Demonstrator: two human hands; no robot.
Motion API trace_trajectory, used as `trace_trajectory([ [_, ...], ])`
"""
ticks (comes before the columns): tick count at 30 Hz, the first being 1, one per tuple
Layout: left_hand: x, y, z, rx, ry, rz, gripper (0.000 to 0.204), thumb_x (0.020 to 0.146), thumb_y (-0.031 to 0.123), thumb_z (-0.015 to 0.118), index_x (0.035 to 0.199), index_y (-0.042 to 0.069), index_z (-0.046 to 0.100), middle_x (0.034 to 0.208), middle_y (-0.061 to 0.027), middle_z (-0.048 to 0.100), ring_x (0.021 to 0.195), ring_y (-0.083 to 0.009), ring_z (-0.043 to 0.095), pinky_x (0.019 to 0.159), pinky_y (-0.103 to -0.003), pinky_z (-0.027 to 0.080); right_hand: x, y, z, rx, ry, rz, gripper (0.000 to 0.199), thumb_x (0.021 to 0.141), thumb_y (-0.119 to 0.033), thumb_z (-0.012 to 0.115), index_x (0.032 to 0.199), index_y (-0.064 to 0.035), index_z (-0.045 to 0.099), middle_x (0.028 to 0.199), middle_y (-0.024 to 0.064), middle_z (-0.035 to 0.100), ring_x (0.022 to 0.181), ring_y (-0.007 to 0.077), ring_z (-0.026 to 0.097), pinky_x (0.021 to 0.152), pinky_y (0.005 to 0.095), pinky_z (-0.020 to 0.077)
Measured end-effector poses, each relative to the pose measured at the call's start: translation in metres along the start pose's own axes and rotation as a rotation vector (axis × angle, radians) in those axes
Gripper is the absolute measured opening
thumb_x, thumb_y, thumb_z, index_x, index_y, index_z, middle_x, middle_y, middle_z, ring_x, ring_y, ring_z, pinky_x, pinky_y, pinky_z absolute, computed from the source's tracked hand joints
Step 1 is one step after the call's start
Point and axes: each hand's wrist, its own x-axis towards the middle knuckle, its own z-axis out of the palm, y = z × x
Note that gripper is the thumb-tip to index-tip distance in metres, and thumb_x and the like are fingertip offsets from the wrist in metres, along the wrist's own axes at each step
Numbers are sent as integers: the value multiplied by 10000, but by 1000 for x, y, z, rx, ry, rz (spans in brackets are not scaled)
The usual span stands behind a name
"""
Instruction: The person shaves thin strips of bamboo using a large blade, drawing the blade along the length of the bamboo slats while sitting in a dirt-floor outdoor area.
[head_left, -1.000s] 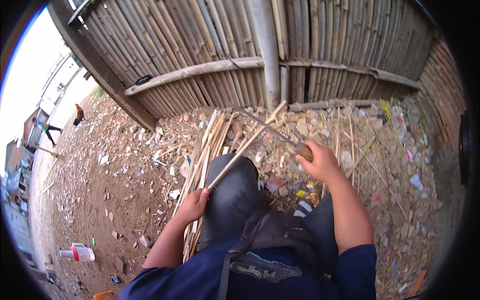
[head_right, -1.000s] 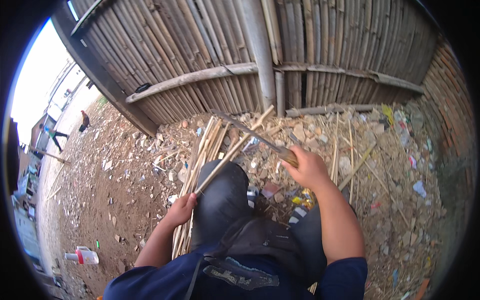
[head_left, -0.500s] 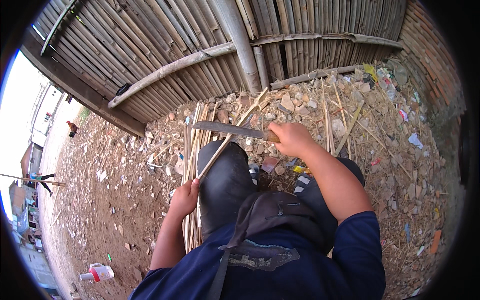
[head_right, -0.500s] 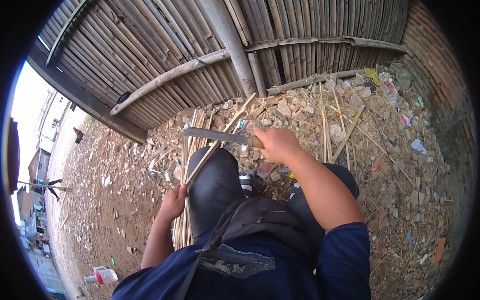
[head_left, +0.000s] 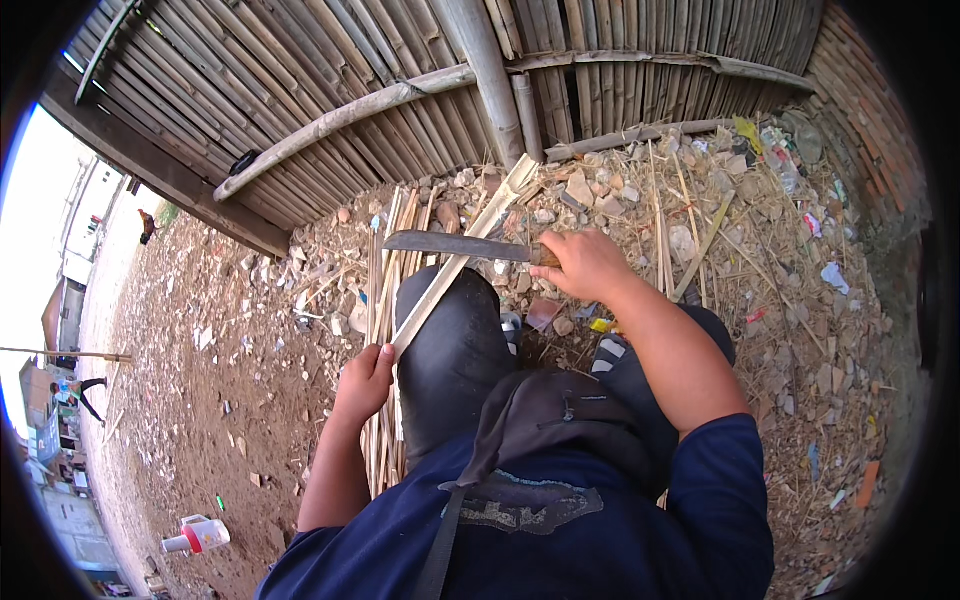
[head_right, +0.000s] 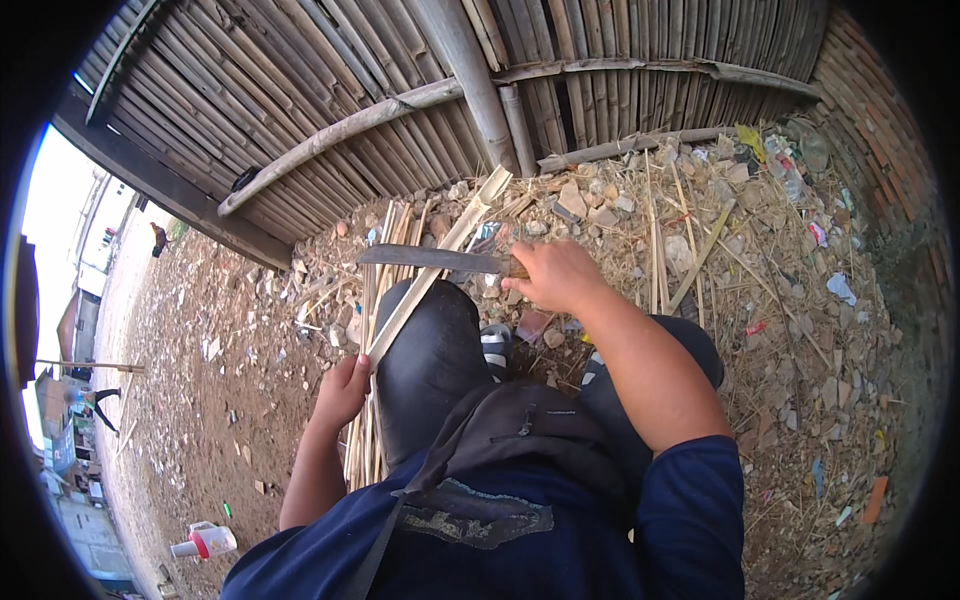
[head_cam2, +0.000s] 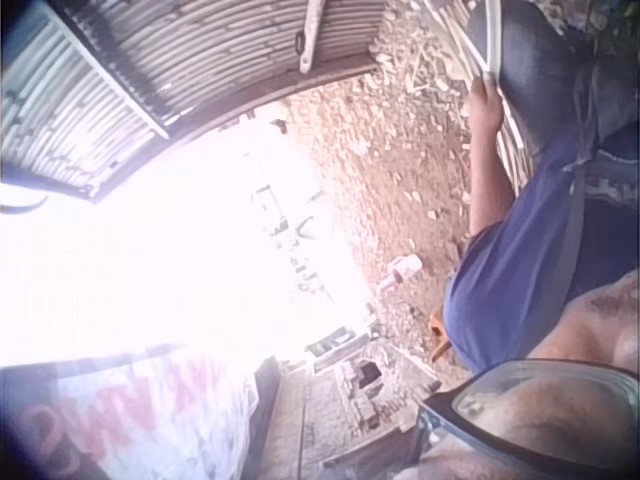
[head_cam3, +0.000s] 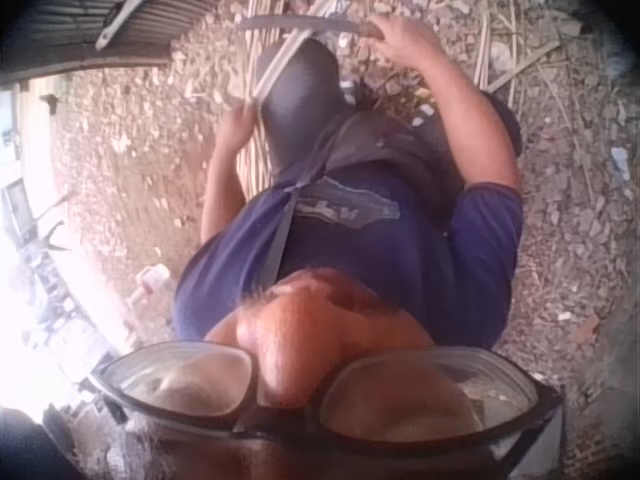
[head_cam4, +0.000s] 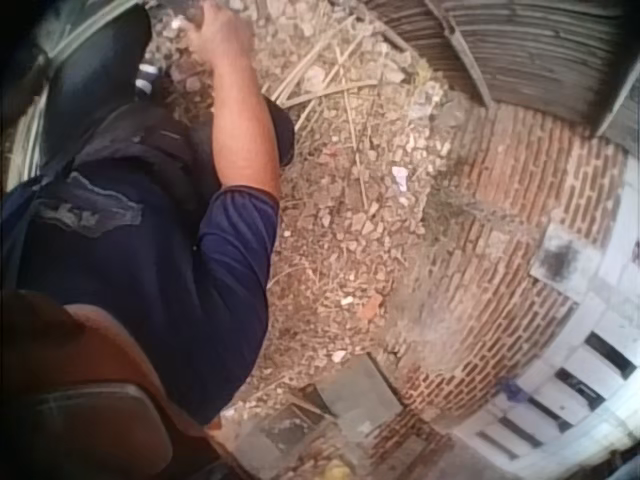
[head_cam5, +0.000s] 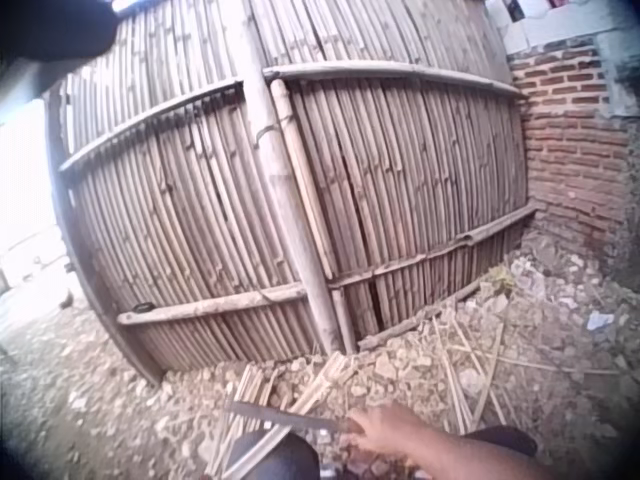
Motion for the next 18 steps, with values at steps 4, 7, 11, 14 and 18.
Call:
trace_trajectory([
  [4,-5,11,-3,105,60,74,488,1008,459,595,955,-24,639,725,-231,672,738,-419,687,685,-490,517,1,0,-1,-20,-31,-10,485,915,-504,671,1110,-65,599,906,180,715,880,391,697,797,500,525],
  [7,-9,21,-11,161,-11,91,492,974,472,642,973,-19,637,762,-242,683,766,-433,689,714,-504,522,1,1,4,-19,3,-26,467,906,-482,687,1096,-64,598,901,175,712,871,387,697,798,493,521],
  [11,-8,29,-16,141,-37,93,486,959,466,658,989,-19,637,806,-267,687,809,-452,689,739,-514,525,0,1,2,-51,12,-21,433,892,-438,710,1080,-66,593,898,166,712,872,377,697,807,479,515],
  [14,-3,20,-14,172,-59,98,480,960,459,658,1019,-17,638,826,-270,691,829,-456,689,752,-516,529,2,-1,1,-149,4,-51,393,883,-394,719,1061,-70,586,896,139,709,884,343,707,812,470,522],
  [18,3,12,-16,278,-66,165,475,959,461,658,1060,-3,638,849,-252,702,831,-448,692,762,-522,534,3,-3,5,-166,8,-37,375,857,-349,740,1043,-65,581,889,129,705,879,325,713,798,463,534],
])
